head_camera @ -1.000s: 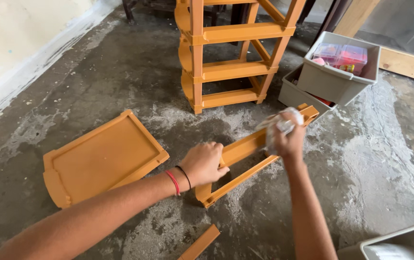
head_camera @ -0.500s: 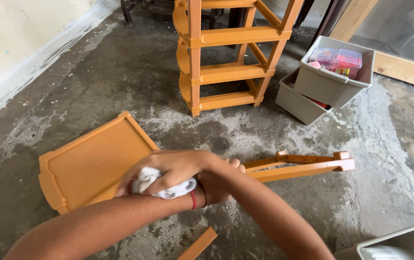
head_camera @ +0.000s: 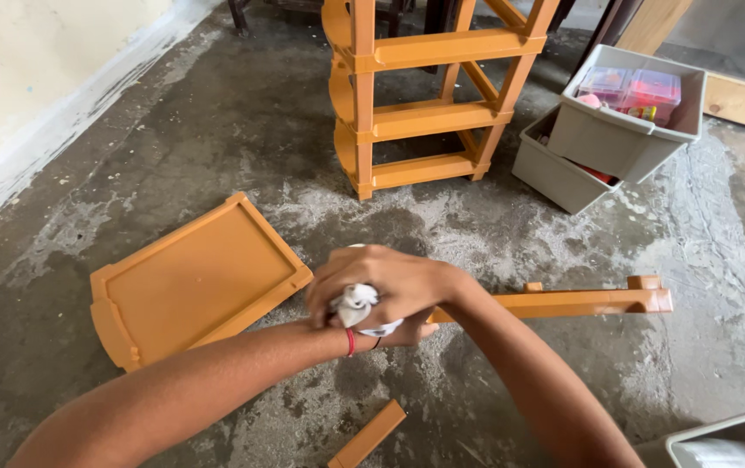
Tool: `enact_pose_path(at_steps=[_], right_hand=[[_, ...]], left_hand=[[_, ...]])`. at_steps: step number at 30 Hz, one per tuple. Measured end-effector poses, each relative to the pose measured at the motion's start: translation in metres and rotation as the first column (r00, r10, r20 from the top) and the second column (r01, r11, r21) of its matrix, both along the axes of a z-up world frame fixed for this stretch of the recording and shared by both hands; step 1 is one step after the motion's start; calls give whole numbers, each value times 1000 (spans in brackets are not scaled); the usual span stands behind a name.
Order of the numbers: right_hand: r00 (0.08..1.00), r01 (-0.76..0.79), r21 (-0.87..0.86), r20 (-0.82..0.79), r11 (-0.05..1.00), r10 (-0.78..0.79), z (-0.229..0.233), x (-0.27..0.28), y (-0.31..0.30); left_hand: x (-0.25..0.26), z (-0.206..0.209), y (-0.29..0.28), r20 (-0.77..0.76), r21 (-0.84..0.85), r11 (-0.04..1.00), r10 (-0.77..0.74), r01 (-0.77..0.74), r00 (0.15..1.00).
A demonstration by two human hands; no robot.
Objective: The person wipes a plastic shelf frame with a white cloth, then stacks it onto a taller orange plastic shelving unit. They continue wiping additional small plastic pieces and the top tray, then place the tray on the floor. The person remains standing throughout.
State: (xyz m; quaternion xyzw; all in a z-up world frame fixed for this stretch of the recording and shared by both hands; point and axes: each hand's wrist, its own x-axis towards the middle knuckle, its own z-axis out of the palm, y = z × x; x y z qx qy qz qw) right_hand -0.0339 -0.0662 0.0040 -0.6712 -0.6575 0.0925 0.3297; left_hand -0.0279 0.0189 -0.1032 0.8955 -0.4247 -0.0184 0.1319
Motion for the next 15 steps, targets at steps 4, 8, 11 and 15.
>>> enact_pose_path(at_steps=[4, 8, 11, 15], right_hand=[[997, 31, 49, 66, 998, -34, 8, -12, -1], [998, -57, 98, 22, 994, 55, 5, -16, 17], [994, 67, -34, 87, 997, -63, 3, -6, 5], [941, 309, 171, 91, 936, -327, 9, -3, -69]], left_hand=[[1, 14, 9, -50, -13, 999, 48, -49, 998], [-4, 20, 10, -76, -1, 998, 62, -62, 995], [-6, 25, 3, -69, -1, 999, 43, -43, 997], [0, 31, -2, -105, -16, 998, 55, -57, 993]])
